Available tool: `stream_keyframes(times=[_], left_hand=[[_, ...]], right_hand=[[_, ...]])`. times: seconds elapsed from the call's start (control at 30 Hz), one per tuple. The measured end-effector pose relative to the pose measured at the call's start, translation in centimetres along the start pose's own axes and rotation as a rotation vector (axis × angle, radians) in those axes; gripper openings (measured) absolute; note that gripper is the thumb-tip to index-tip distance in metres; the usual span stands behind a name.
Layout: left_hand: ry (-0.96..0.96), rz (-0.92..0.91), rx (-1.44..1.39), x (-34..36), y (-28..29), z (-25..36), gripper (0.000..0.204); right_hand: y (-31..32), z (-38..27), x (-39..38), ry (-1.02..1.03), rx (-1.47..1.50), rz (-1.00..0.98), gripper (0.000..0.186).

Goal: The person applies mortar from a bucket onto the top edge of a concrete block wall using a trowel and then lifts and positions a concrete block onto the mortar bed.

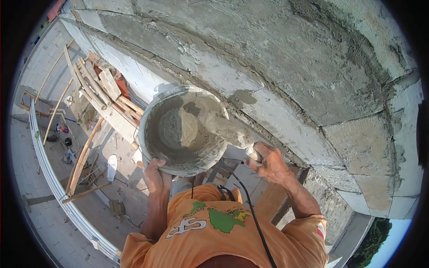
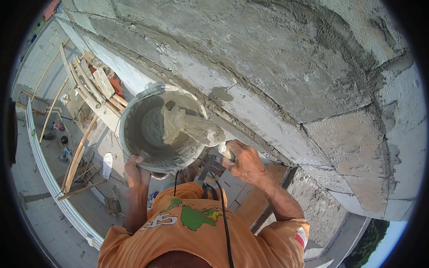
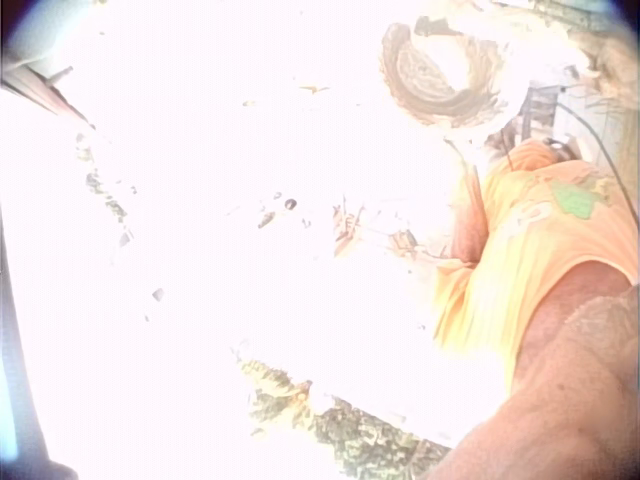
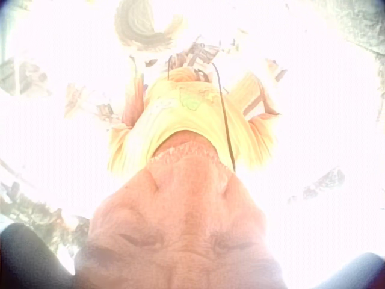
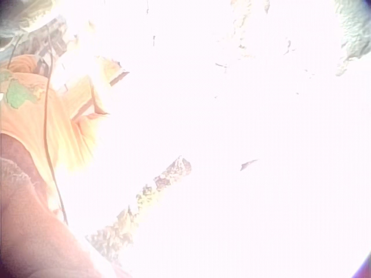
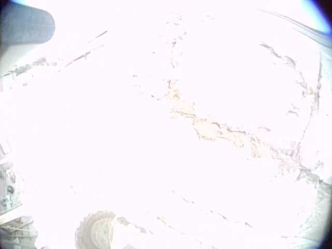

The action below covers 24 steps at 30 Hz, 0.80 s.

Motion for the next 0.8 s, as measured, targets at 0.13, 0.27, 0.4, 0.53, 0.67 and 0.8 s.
stream_keyframes(times=[0.13,0.27,0.4,0.53,0.67,0.8], left_hand=[[0.113,-0.016,0.015,0.9,1.9,-3.3,0.040],[0.146,-0.049,-0.027,1.1,1.9,-4.9,0.049],[0.149,-0.077,-0.029,1.0,1.6,-5.9,0.030],[0.092,-0.062,-0.012,1.1,2.7,-5.8,0.022],[0.136,-0.051,-0.008,0.7,2.7,-6.2,0.031],[0.096,-0.112,-0.023,-0.5,-0.4,-5.2,0.046]], right_hand=[[3.1,4.7,-3.0,-0.307,0.114,-0.050,0.029],[5.7,7.6,-2.7,-0.351,0.077,-0.052,0.027],[7.9,5.8,-0.2,-0.376,0.194,-0.095,0.029],[8.4,7.0,-0.4,-0.523,0.291,-0.143,0.032],[9.7,6.6,-1.7,-0.590,0.364,-0.094,0.032],[10.8,6.1,-3.4,-0.637,0.431,-0.039,0.029]])
Point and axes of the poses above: each hand's wrist, its own x-axis towards the middle knuckle, its own y-axis out of the back of the hand, z = x × y, the point moved 9 cm from there along x, towards the middle knuckle, and after that the axes turned 14 degrees about -x, right-handed, at the moved point
